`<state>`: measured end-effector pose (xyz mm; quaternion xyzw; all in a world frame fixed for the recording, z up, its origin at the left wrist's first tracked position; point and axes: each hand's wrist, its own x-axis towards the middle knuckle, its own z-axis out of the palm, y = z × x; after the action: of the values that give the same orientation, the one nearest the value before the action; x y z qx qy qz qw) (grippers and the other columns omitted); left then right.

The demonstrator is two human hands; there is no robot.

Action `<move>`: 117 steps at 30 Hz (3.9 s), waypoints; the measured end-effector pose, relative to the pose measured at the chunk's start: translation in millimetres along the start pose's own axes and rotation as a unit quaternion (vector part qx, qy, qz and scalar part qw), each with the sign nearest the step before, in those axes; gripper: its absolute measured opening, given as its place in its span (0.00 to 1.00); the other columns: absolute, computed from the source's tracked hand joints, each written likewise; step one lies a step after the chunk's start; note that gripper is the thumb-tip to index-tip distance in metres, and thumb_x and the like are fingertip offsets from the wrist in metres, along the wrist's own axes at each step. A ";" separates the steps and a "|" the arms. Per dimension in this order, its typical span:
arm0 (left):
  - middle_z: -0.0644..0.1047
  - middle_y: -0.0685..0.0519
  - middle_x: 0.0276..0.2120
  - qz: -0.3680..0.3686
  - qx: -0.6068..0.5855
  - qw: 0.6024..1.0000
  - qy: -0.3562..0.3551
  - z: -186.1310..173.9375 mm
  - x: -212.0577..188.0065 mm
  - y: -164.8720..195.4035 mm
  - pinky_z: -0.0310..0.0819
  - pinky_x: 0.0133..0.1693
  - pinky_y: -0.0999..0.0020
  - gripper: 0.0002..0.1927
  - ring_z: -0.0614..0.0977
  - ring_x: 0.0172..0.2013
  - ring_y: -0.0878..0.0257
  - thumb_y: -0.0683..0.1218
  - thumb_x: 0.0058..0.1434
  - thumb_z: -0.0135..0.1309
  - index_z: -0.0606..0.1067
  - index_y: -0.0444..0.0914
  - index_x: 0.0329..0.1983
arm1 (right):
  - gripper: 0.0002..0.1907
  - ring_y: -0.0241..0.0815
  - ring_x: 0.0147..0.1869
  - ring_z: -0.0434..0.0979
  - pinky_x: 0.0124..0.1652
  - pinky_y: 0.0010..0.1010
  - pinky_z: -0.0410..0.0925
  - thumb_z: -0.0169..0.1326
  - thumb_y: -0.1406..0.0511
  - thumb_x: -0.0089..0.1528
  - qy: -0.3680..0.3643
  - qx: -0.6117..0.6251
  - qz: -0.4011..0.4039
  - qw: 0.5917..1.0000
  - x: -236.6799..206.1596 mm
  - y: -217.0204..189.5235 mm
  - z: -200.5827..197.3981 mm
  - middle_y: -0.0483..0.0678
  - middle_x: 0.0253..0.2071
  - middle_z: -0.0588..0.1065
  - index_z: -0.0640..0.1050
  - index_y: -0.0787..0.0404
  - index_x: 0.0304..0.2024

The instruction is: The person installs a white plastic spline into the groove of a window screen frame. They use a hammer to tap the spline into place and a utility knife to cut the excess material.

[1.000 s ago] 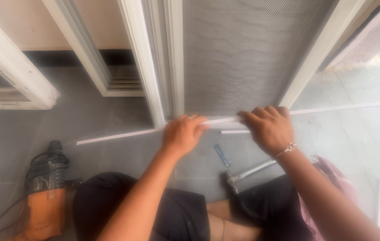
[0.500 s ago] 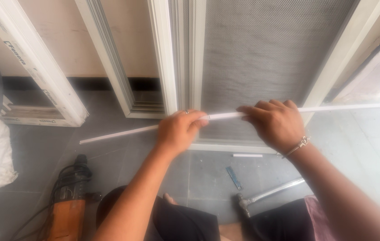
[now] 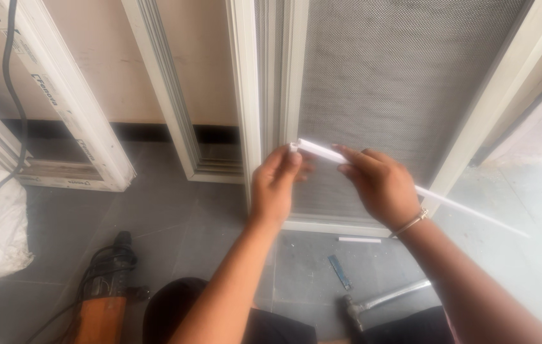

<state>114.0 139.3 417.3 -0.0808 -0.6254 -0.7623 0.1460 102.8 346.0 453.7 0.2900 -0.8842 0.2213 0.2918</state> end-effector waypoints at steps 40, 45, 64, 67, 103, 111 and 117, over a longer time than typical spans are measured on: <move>0.81 0.47 0.41 -0.063 0.620 0.708 -0.331 -32.0 -56.8 -229.1 0.77 0.40 0.50 0.23 0.84 0.41 0.47 0.51 0.59 0.57 0.70 0.45 0.58 | 0.06 0.47 0.45 0.80 0.48 0.39 0.73 0.59 0.63 0.64 0.039 0.054 0.313 0.948 -173.4 79.4 173.5 0.49 0.41 0.80 0.79 0.58 0.40; 0.81 0.46 0.39 -0.061 0.630 0.685 -0.360 -37.4 -61.7 -247.9 0.77 0.39 0.50 0.27 0.83 0.40 0.46 0.64 0.57 0.60 0.73 0.44 0.51 | 0.07 0.52 0.47 0.76 0.48 0.41 0.71 0.58 0.65 0.65 0.086 -0.004 0.420 0.903 -227.1 46.5 190.8 0.53 0.42 0.76 0.76 0.61 0.42; 0.79 0.44 0.44 -0.093 0.559 0.770 -0.294 -45.0 -74.6 -277.7 0.74 0.44 0.46 0.19 0.80 0.45 0.41 0.58 0.63 0.54 0.74 0.43 0.51 | 0.13 0.64 0.49 0.77 0.49 0.51 0.70 0.56 0.60 0.63 -0.277 0.033 0.492 0.825 -271.8 74.7 218.0 0.60 0.43 0.79 0.74 0.59 0.45; 0.78 0.44 0.46 -0.135 0.560 0.763 -0.294 -49.8 -75.1 -284.4 0.72 0.47 0.46 0.17 0.78 0.48 0.42 0.53 0.64 0.53 0.74 0.44 0.54 | 0.10 0.62 0.43 0.80 0.44 0.50 0.71 0.53 0.62 0.63 -0.218 0.107 0.483 0.841 -255.9 60.3 199.7 0.56 0.36 0.82 0.72 0.61 0.43; 0.79 0.47 0.51 -0.258 0.541 0.741 -0.304 -45.5 -80.4 -321.8 0.72 0.52 0.49 0.20 0.78 0.52 0.45 0.61 0.67 0.46 0.78 0.44 0.50 | 0.11 0.65 0.38 0.81 0.39 0.56 0.72 0.39 0.62 0.68 -0.357 -0.019 0.385 0.851 -239.0 30.1 255.4 0.63 0.34 0.80 0.72 0.60 0.43; 0.80 0.46 0.49 -0.195 0.557 0.754 -0.288 -45.8 -83.0 -323.2 0.72 0.51 0.49 0.20 0.80 0.51 0.46 0.61 0.66 0.48 0.78 0.44 0.48 | 0.11 0.67 0.40 0.80 0.42 0.56 0.71 0.39 0.64 0.67 -0.356 0.004 0.376 0.856 -236.4 38.7 260.4 0.65 0.34 0.79 0.73 0.60 0.43; 0.80 0.47 0.50 -0.234 0.554 0.741 -0.299 -46.5 -81.3 -322.7 0.73 0.52 0.50 0.19 0.80 0.52 0.46 0.60 0.67 0.47 0.78 0.46 0.50 | 0.13 0.66 0.40 0.81 0.42 0.54 0.72 0.38 0.62 0.69 -0.380 0.005 0.383 0.842 -236.7 40.1 258.1 0.65 0.34 0.79 0.72 0.63 0.44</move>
<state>89.1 160.3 82.8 -0.0604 -0.9482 -0.2283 -0.2127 133.5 321.5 103.5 -0.0088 -0.9655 0.1920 -0.1758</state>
